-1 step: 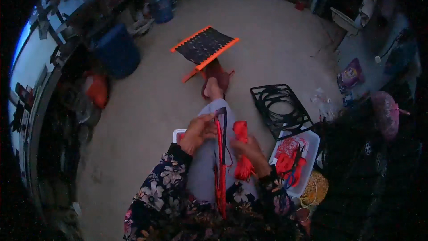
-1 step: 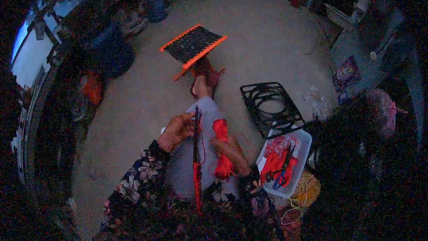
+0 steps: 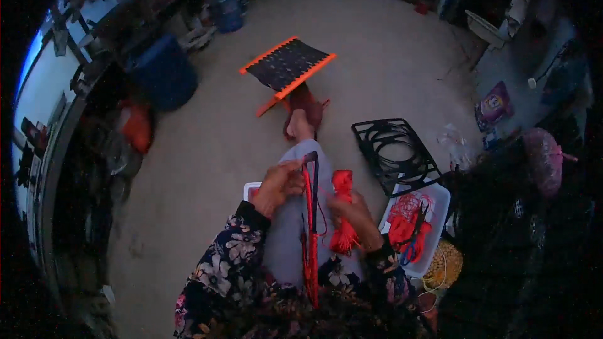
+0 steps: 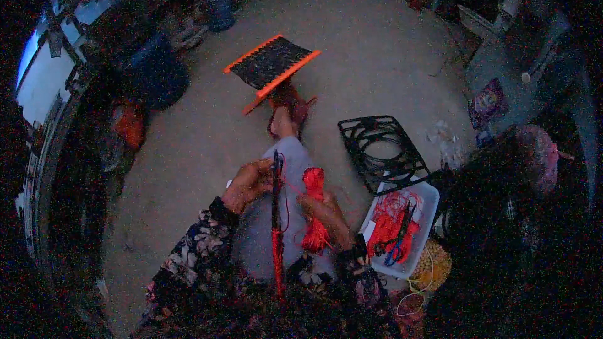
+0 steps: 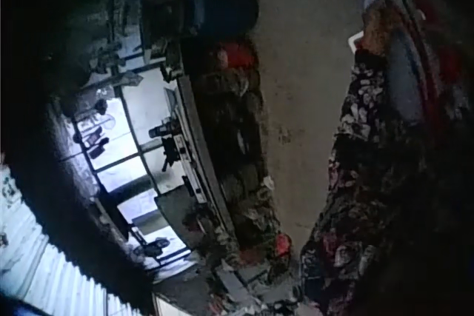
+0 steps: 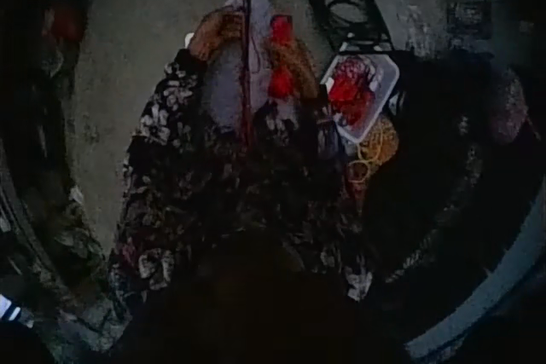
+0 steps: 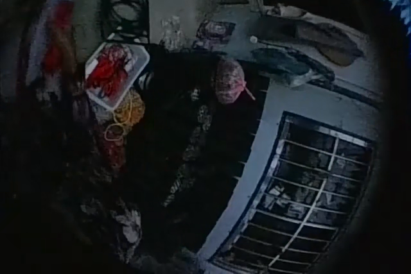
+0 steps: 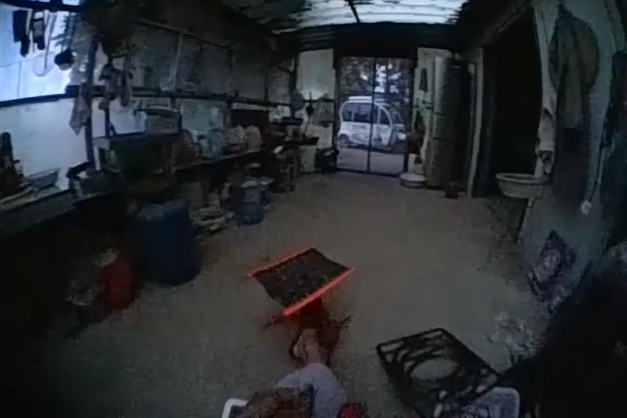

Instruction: Weaving red plastic cord through the metal frame of a chair seat.

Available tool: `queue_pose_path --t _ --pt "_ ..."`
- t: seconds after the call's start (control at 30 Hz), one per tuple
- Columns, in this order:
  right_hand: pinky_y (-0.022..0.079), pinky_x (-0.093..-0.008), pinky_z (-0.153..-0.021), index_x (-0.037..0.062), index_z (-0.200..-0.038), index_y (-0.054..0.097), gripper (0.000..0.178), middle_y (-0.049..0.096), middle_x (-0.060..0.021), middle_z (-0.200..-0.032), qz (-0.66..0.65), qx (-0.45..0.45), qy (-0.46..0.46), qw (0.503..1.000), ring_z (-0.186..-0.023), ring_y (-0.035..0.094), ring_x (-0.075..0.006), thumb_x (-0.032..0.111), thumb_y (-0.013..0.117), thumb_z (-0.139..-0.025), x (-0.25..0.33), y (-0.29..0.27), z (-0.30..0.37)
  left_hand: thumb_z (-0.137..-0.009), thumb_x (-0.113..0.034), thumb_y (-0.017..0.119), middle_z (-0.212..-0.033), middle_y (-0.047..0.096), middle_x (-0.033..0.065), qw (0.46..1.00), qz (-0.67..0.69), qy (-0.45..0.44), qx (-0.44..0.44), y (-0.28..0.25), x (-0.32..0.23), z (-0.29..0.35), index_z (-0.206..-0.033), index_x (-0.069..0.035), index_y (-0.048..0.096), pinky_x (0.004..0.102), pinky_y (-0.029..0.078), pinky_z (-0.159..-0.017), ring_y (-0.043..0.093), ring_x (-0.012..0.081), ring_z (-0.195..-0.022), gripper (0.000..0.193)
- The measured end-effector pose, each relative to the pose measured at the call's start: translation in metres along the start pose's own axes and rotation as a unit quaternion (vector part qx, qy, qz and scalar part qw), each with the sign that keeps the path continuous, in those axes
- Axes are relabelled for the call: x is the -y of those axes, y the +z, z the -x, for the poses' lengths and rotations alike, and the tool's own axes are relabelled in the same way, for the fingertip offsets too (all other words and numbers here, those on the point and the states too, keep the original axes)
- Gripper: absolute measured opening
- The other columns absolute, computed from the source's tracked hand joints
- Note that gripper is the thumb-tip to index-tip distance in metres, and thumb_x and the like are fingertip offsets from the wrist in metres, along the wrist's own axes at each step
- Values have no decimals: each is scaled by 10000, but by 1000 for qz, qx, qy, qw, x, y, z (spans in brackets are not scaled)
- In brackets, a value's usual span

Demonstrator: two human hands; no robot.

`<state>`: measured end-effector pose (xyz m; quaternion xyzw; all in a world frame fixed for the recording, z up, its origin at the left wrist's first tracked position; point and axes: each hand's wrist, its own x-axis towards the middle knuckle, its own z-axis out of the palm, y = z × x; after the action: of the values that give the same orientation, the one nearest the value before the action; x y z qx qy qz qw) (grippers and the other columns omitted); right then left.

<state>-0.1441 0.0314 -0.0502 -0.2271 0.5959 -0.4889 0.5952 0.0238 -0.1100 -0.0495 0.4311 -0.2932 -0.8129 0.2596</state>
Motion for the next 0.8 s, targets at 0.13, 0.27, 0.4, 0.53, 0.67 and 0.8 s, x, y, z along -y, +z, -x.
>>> queue_pose_path --t 0.13,0.27,0.4,0.53,0.67,0.8 --pt "368 -237 -424 80 -757 505 129 473 14 -583 -36 15 -37 999 -468 465 -89 126 616 -802 10 -3 8 -804 -182 614 -740 612 56 998 -23 42 -37 16 -12 5 -924 -28 600 282 459 -540 571 157 -620 196" --pt "368 -233 -430 78 -752 501 139 474 16 -586 -27 32 -51 998 -468 460 -83 128 622 -800 31 -1 15 -790 -166 617 -765 604 37 994 -66 82 -19 16 -21 2 -883 -33 607 296 433 -597 558 132 -688 163" --pt "366 -230 -435 74 -743 503 132 466 21 -571 -17 44 -82 996 -464 458 -82 115 616 -798 56 10 30 -791 -147 605 -794 592 34 992 36 108 44 19 -31 13 -874 -43 602 293 412 -662 542 122 -754 133" --pt "352 -230 -430 83 -708 481 156 447 23 -546 -13 46 -117 992 -453 445 -82 112 604 -800 66 21 47 -809 -129 588 -792 581 22 974 135 120 134 16 -40 31 -883 -48 597 284 404 -693 524 116 -754 110" --pt "347 -244 -444 88 -726 491 170 472 15 -558 -75 60 -132 987 -471 455 -89 170 629 -782 51 8 69 -805 -82 579 -774 564 3 974 22 186 129 48 -53 68 -908 -39 584 259 406 -675 510 97 -723 112" --pt "356 -253 -456 82 -757 503 174 491 9 -579 -121 58 -167 977 -487 466 -94 182 645 -767 56 -3 109 -787 -30 574 -771 556 -9 960 -107 229 123 56 -60 84 -918 -30 579 226 408 -648 510 84 -703 131"
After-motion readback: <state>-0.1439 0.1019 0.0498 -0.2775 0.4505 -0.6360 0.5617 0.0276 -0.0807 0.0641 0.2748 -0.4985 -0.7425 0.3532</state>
